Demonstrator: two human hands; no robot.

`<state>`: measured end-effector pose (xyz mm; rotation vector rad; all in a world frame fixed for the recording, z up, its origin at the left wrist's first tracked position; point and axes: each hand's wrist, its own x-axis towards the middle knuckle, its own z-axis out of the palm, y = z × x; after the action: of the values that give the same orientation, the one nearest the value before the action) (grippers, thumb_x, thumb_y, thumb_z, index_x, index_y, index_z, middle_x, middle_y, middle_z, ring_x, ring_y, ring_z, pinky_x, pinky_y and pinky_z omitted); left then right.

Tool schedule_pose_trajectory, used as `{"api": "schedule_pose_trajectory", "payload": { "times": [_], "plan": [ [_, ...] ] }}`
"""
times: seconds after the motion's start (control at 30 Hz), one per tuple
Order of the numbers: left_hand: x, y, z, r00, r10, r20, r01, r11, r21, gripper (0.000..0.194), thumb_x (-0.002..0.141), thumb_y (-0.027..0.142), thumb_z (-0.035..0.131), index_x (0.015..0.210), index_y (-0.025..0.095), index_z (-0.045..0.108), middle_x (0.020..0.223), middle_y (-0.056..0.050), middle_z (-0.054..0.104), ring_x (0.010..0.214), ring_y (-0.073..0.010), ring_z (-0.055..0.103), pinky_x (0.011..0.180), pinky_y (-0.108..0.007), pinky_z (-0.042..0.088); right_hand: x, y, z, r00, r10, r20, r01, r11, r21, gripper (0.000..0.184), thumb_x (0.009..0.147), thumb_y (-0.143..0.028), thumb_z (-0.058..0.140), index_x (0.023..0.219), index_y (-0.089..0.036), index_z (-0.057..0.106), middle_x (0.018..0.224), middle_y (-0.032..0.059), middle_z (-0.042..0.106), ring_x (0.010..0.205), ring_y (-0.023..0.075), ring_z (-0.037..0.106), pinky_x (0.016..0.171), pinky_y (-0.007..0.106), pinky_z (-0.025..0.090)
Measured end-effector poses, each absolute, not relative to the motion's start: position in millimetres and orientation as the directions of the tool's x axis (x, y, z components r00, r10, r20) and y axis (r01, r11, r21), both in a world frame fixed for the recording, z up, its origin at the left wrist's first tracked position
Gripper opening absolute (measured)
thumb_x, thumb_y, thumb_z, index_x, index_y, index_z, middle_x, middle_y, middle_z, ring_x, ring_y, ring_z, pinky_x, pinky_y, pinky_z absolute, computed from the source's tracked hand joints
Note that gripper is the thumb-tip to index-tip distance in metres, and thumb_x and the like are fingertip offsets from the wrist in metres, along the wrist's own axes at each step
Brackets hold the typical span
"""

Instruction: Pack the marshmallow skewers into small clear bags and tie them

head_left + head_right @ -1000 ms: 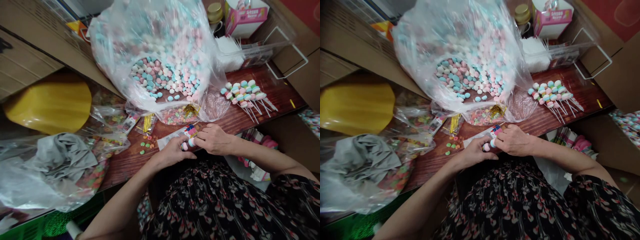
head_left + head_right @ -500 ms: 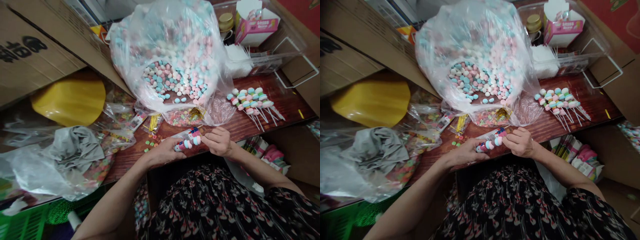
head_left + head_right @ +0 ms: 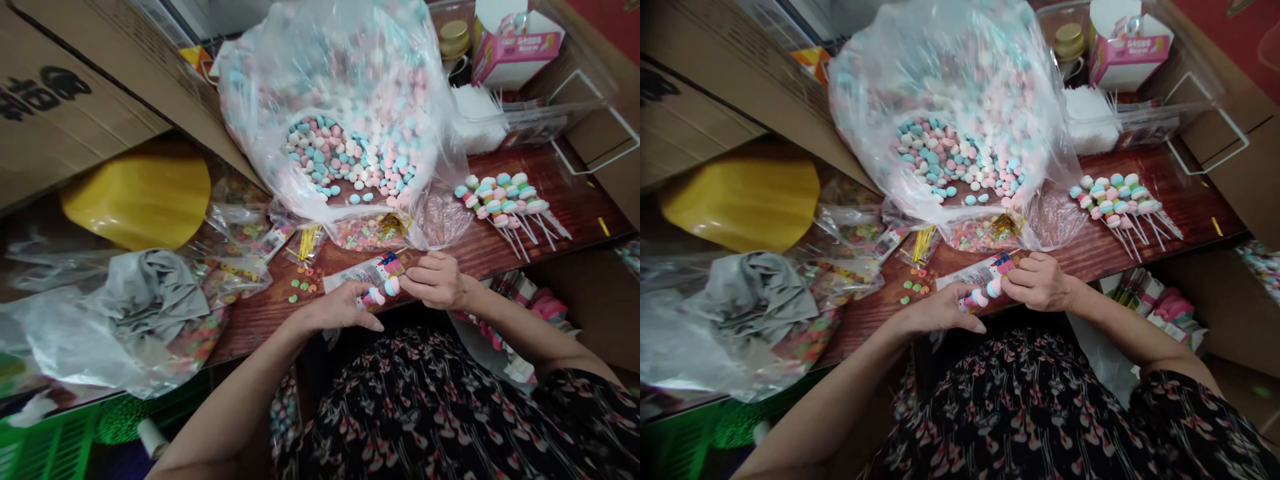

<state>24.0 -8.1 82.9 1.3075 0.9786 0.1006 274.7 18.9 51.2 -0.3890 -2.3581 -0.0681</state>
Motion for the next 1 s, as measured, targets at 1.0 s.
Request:
{"api": "schedule_pose_trajectory", "payload": {
  "times": [1.0],
  "plan": [
    [35.4,-3.6,88.4,0.605,0.694,-0.391,0.403,0.156,0.902,0.054,0.055,0.033,0.084,0.102,0.016,0.064,0.091,0.001,0.059,0.087,-0.0185,0.051,0.084,-0.031,0.044,262.1,22.5,88.2,-0.83,0.305,0.468,0.358,0.933,0.026,0.019,0.094,-0.019,0.047,0.081,-0.016,0.062,0.069,0.002,0.059,0.067,0.0141,0.042,0.062,0.031,0.02]
  ]
}}
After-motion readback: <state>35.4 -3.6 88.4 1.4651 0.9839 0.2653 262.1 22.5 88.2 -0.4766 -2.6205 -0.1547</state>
